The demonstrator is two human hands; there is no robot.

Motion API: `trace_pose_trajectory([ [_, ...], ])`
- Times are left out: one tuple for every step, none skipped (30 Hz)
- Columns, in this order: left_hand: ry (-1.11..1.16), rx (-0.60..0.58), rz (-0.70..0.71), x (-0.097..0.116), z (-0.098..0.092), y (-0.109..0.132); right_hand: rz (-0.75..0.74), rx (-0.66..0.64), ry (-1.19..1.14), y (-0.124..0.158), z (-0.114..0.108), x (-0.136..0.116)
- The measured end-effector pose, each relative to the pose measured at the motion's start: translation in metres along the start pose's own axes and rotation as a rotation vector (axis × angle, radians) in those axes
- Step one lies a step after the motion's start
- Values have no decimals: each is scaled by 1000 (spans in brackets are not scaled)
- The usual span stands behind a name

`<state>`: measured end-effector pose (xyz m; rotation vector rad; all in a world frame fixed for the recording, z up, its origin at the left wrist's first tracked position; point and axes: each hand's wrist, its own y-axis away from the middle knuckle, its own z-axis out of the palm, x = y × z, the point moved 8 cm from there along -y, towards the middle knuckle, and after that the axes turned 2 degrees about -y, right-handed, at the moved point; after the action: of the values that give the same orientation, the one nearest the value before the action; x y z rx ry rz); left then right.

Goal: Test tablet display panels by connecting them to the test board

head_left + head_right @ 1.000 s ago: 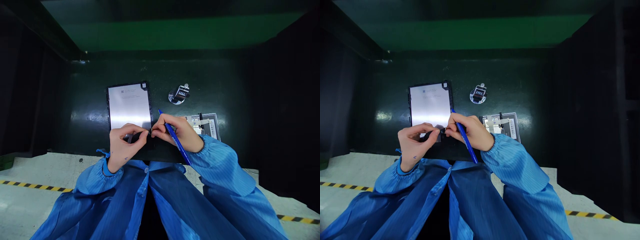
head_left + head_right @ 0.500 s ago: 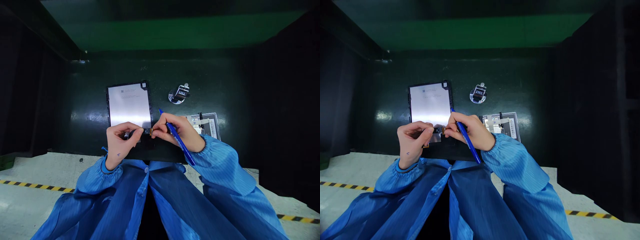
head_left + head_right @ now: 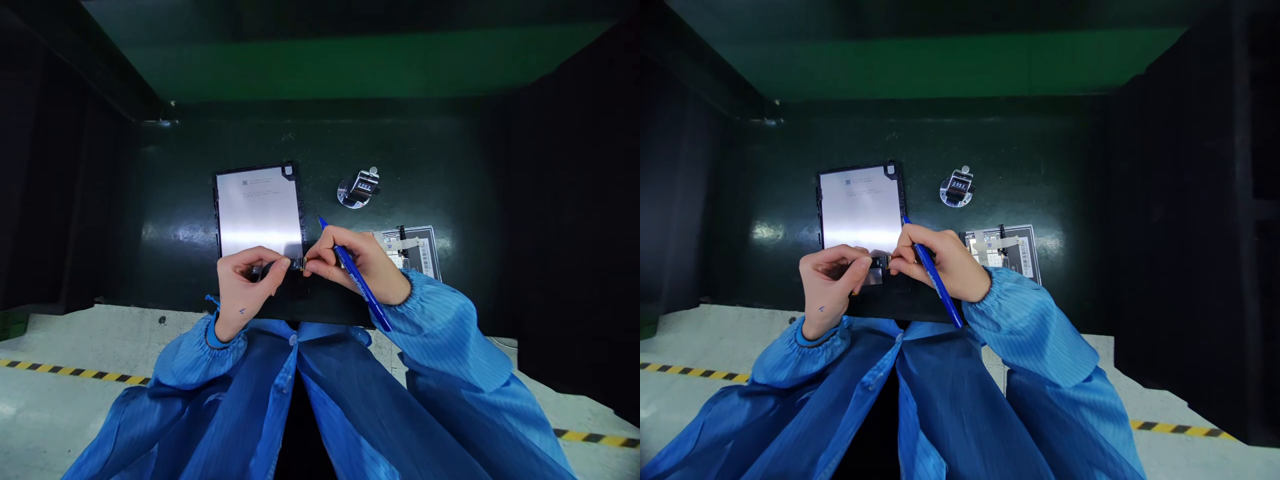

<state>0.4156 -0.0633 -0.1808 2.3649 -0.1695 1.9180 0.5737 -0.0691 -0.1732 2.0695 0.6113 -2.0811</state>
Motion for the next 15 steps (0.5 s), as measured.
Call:
trace_pose_trajectory([
  [-1, 0, -5, -1, 0, 0, -1, -1, 2, 0, 0, 0],
  [-4, -1, -10, -1, 0, 0, -1, -2, 4, 0, 0, 0],
  [-4, -4, -12, -2, 0, 0, 0, -4, 6, 0, 0, 0],
  [-1, -8, -13, -2, 1, 0, 1, -3, 7, 0, 0, 0],
  [6, -12, -12, -3, 1, 0, 4, 0, 6, 0, 0, 0],
  [15, -14, -8, -3, 1, 0, 8, 3, 6, 0, 0, 0],
  [23, -14, -2, -2, 1, 0, 15, 4, 8, 0, 0, 0],
  [26, -14, 1, -2, 1, 0, 22, 4, 12, 0, 0, 0],
  [22, -15, 1, -2, 1, 0, 28, 4, 16, 0, 0, 1],
  [12, -15, 0, -2, 1, 0, 31, 4, 18, 0, 1, 1],
  [-1, -16, -1, -1, 1, -1, 30, 3, 18, 0, 1, 1],
  [-14, -16, -2, 0, 1, -1, 27, 4, 15, 0, 1, 0],
  [-25, -14, -1, 0, 0, -1, 23, 4, 11, 0, 1, 0],
  [-34, -10, 4, 1, 0, -1, 21, 5, 9, 0, 1, 0],
  [-41, -7, 7, 2, 0, -1, 20, 4, 9, 0, 1, 1],
])
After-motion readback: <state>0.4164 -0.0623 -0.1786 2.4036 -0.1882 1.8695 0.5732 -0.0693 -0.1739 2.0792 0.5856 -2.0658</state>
